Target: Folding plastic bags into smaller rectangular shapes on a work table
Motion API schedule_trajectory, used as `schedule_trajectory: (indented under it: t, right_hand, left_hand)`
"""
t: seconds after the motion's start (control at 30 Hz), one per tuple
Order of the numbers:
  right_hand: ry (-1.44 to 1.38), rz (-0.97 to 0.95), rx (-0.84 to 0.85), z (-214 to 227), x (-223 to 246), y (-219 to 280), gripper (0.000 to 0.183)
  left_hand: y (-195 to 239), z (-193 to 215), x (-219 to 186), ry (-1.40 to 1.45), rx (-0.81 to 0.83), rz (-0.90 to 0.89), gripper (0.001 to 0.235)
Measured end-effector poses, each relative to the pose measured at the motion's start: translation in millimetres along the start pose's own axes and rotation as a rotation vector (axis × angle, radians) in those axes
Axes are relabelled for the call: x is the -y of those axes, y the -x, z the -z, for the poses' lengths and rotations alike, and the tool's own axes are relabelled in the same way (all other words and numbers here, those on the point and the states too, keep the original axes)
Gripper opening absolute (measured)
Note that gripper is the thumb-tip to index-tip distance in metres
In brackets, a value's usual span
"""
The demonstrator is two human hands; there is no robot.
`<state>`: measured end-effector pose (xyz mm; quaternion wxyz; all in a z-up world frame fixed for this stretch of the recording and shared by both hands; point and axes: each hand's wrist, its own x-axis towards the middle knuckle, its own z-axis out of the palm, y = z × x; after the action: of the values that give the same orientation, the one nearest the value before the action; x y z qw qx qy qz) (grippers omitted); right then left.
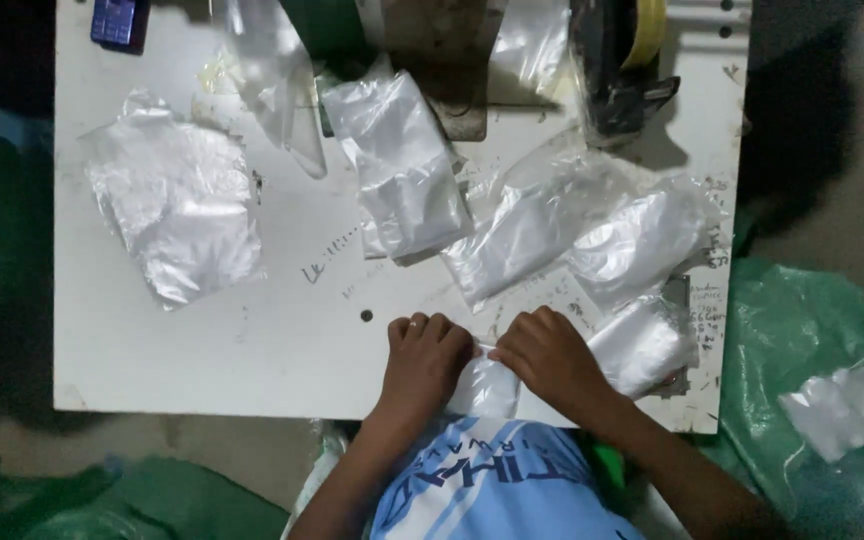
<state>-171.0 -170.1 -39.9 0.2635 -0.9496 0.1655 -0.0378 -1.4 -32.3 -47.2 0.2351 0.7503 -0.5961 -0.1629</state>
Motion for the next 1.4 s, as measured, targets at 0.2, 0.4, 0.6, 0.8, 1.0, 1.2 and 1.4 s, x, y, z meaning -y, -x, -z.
schedule_trajectory:
  t: [0.2,0.4,0.6,0.8,1.0,1.2,1.4]
  right_hand:
    - [-0.306,-0.429,0.074,3.1,1.3,-6.8,0.042]
    - [-0.623,-0.756,-0.286,122.6,-19.9,-48.9,0.022]
    - [-0.521,-0.655,-0.563,171.3,-137.1,-124.3,0.045]
    - [-0.489,-0.277,-0.788,149.0,-113.4,-87.5,0.04]
    - [-0.057,-0.361,-0.787,124.8,-99.4,-62.0,0.029]
    - [-0.12,-0.549,-0.741,131.7,-89.8,-64.7,0.049]
    - [0.352,-0.668,-0.689,122.7,-180.3,-68.1,0.034]
  left_hand:
    - [5.1,-10.6,-7.0,-0.006,-0.145,0.151,0.009]
    - [3.5,90.7,-32.1,0.986,-0.066,0.598,0.008]
    - [14.1,94.4,-38.1,0.234,-0.54,-0.137,0.025]
    - [18.3,67.8,-18.2,0.135,-0.48,-0.241,0.019]
    - [14.7,59.9,-28.9,0.139,-0.395,-0.339,0.013]
    - [3.7,52.1,-38.3,0.064,-0.347,-0.413,0.008]
    - [-3.8,44.6,-30.1,0.071,-0.333,-0.437,0.01]
